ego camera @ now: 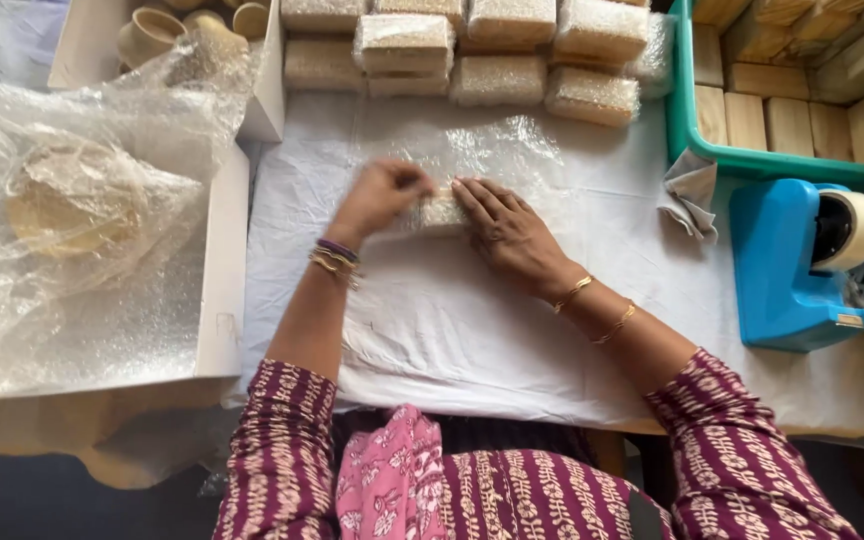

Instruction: The person wraps small wooden blocks in bubble wrap and secures them with clear tape. They handle the blocks one at a time, folding the wrap around each piece and using a tape dispenser to seal the package before placing it in a stack.

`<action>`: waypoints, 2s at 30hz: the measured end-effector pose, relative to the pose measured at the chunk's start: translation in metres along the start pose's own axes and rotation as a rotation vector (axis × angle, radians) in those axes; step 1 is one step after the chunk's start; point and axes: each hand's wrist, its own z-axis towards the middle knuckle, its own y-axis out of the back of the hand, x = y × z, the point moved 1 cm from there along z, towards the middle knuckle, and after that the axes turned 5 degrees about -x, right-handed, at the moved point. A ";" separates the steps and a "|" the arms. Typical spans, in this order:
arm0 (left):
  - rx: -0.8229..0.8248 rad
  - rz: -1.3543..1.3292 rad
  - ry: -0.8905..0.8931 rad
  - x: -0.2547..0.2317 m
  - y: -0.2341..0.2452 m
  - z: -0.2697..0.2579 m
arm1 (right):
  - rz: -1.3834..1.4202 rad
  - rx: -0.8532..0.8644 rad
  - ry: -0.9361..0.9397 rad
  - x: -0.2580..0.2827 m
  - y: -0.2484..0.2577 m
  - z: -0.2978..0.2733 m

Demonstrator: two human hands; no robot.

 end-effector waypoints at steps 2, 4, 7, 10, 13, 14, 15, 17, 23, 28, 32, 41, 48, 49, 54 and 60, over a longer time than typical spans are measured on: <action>-0.210 0.188 -0.023 -0.032 0.017 -0.021 | 0.007 -0.012 -0.007 0.002 -0.002 -0.004; -0.418 0.379 -0.049 -0.051 0.022 -0.031 | 0.014 -0.029 -0.017 0.004 0.001 -0.004; -0.240 0.257 -0.374 -0.057 0.008 -0.031 | 0.016 0.006 -0.070 0.005 0.003 -0.002; -0.074 0.247 -0.040 -0.036 0.004 -0.023 | 0.024 -0.062 0.011 0.002 0.000 -0.002; 0.031 -0.055 -0.036 -0.002 0.010 -0.014 | 0.037 -0.013 -0.027 0.006 0.001 -0.003; -0.120 0.159 -0.051 -0.003 0.013 -0.013 | 0.029 -0.029 -0.020 0.003 -0.002 -0.003; -0.273 0.371 -0.065 -0.006 0.015 -0.013 | 0.021 -0.044 -0.013 0.000 -0.003 -0.003; -0.313 0.401 -0.292 -0.033 0.002 -0.022 | 0.023 -0.033 -0.032 0.002 -0.002 -0.002; -0.020 -0.018 -0.022 -0.034 -0.015 -0.022 | 0.305 -0.019 -0.065 -0.017 0.002 -0.008; 0.035 -0.028 0.133 -0.054 -0.012 -0.026 | 0.133 -0.241 -0.372 -0.057 0.109 -0.088; 0.001 0.129 0.086 -0.050 -0.010 -0.021 | -0.474 -0.499 -0.717 -0.058 0.170 -0.221; -0.014 0.174 0.051 -0.054 -0.011 -0.022 | -0.546 -0.361 -1.127 -0.120 0.172 -0.294; -0.047 0.229 0.036 -0.049 -0.009 -0.020 | 0.329 -0.898 -1.034 -0.146 0.137 -0.382; -0.059 0.226 0.049 -0.048 -0.009 -0.023 | 0.336 -0.882 -1.027 -0.146 0.130 -0.393; -0.038 0.186 0.073 -0.058 -0.009 -0.026 | 0.837 -0.940 -1.066 -0.152 0.104 -0.419; -0.035 0.152 0.075 -0.046 -0.010 -0.021 | 1.060 -1.109 -0.957 -0.107 0.113 -0.366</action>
